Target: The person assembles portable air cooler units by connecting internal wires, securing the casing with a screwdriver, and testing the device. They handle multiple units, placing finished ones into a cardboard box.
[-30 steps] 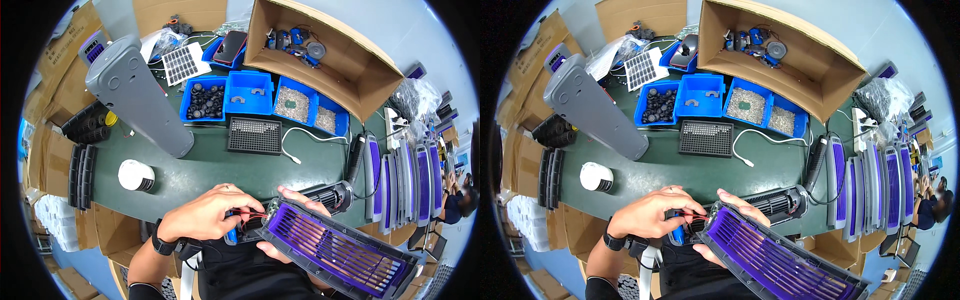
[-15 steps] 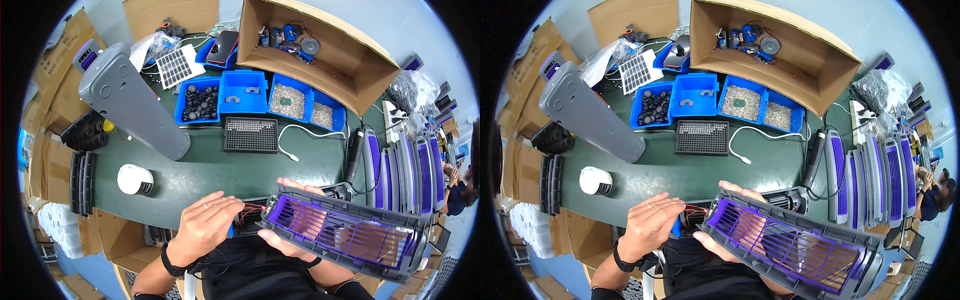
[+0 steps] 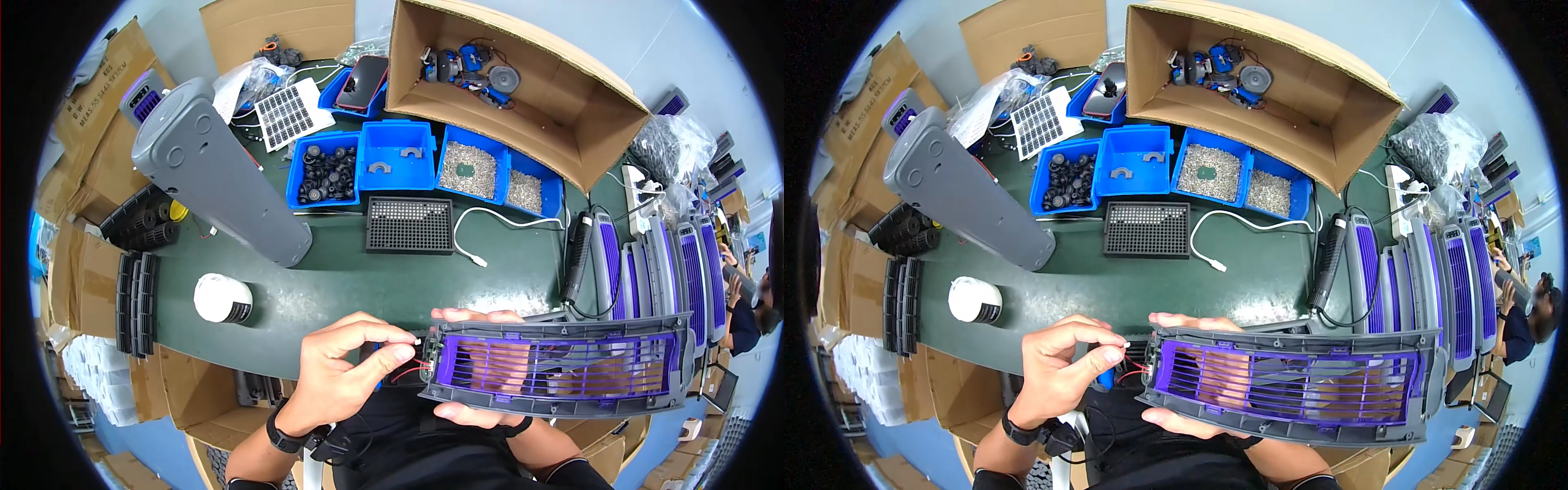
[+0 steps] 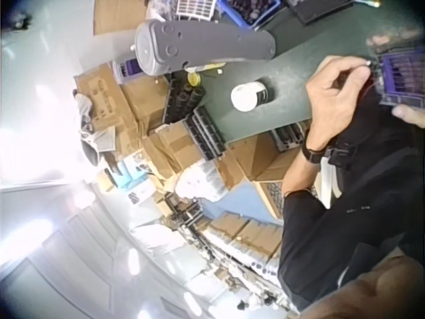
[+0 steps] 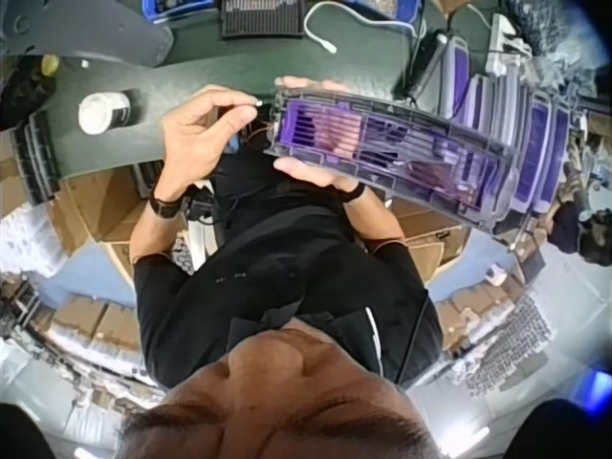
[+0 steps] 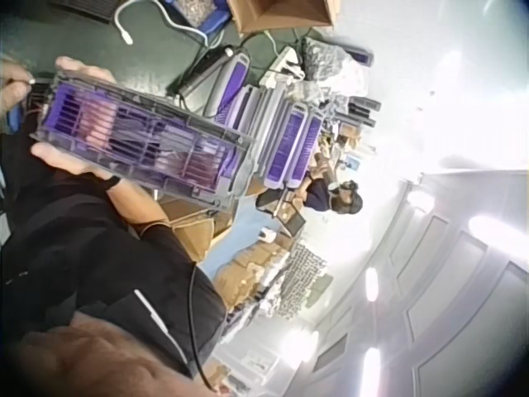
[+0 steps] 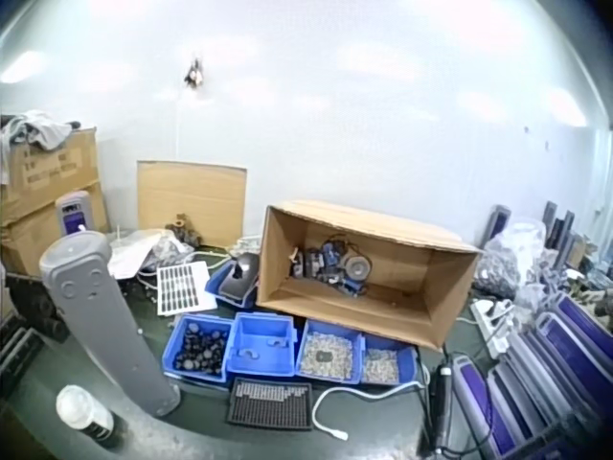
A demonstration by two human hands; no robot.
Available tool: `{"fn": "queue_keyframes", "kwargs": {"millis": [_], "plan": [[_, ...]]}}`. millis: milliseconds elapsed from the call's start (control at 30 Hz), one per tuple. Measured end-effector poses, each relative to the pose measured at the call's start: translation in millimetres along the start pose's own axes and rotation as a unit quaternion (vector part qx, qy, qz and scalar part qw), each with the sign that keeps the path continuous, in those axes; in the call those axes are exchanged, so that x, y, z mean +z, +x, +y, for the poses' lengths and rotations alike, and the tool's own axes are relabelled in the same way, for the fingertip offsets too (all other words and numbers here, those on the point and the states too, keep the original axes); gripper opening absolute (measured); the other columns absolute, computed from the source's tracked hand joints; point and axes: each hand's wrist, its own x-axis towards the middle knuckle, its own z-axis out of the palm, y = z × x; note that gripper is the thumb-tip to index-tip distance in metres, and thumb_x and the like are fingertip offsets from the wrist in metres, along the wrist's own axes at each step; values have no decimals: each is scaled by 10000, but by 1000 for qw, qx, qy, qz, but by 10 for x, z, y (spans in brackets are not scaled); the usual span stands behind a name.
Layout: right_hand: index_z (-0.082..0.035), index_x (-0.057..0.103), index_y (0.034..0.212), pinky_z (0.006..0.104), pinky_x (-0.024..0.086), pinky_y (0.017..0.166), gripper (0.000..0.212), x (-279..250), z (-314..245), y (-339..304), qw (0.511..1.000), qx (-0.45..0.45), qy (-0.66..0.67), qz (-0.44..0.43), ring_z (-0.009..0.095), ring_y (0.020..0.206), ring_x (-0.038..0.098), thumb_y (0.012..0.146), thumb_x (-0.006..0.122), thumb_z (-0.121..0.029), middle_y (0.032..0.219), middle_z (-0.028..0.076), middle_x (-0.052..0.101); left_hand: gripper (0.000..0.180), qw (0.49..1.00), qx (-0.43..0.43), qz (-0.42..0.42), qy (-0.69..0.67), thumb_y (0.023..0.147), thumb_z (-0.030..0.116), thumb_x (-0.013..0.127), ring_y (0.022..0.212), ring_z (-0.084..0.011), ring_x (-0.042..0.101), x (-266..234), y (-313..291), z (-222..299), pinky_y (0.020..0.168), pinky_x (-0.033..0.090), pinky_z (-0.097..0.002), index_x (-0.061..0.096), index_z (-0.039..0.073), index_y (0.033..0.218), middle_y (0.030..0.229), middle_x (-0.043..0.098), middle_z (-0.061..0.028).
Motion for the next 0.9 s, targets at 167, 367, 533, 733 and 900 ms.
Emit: {"fn": "queue_keyframes", "kwargs": {"millis": [167, 367, 533, 733, 900], "plan": [[-123, 258, 1524, 584, 443, 1138, 1079, -7, 25, -14, 997, 22, 76, 6, 447, 1407, 490, 700, 954, -139, 1488, 259, 494, 123, 994, -79, -48, -50, 979, 119, 756, 823, -95, 638, -55, 47, 62, 736, 531, -279, 753, 6, 1028, 911, 729, -54], [-134, 233, 1532, 627, 393, 1171, 1103, -13, 61, -25, 991, 46, 124, 9, 461, 1411, 481, 705, 962, -180, 1491, 264, 490, 150, 961, -202, -85, -171, 1000, 124, 736, 840, -58, 626, -163, 87, 172, 712, 506, -219, 713, -3, 1077, 944, 715, -27], [-134, 250, 1517, 602, 396, 1179, 1060, -24, 33, -13, 988, 51, 143, -8, 440, 1438, 462, 706, 930, -75, 1515, 268, 473, 156, 933, -254, -67, -244, 963, 40, 744, 901, -156, 719, -237, 120, 185, 840, 579, -297, 705, -44, 1088, 987, 753, -110], [-136, 255, 1526, 601, 395, 1180, 1055, -17, 33, -15, 987, 49, 150, -5, 440, 1442, 456, 714, 924, -67, 1521, 271, 468, 158, 943, -257, -98, -189, 969, 56, 749, 931, -92, 685, -327, 104, 282, 839, 548, -257, 754, -1, 1116, 1005, 754, -58], [-129, 254, 1529, 602, 396, 1177, 1060, 15, 39, -15, 985, 52, 162, -1, 443, 1430, 467, 713, 928, -78, 1514, 281, 468, 122, 991, -96, -68, 56, 870, -4, 810, 924, -162, 711, -249, 50, 329, 859, 549, -325, 756, 1, 980, 966, 768, -95]]}}
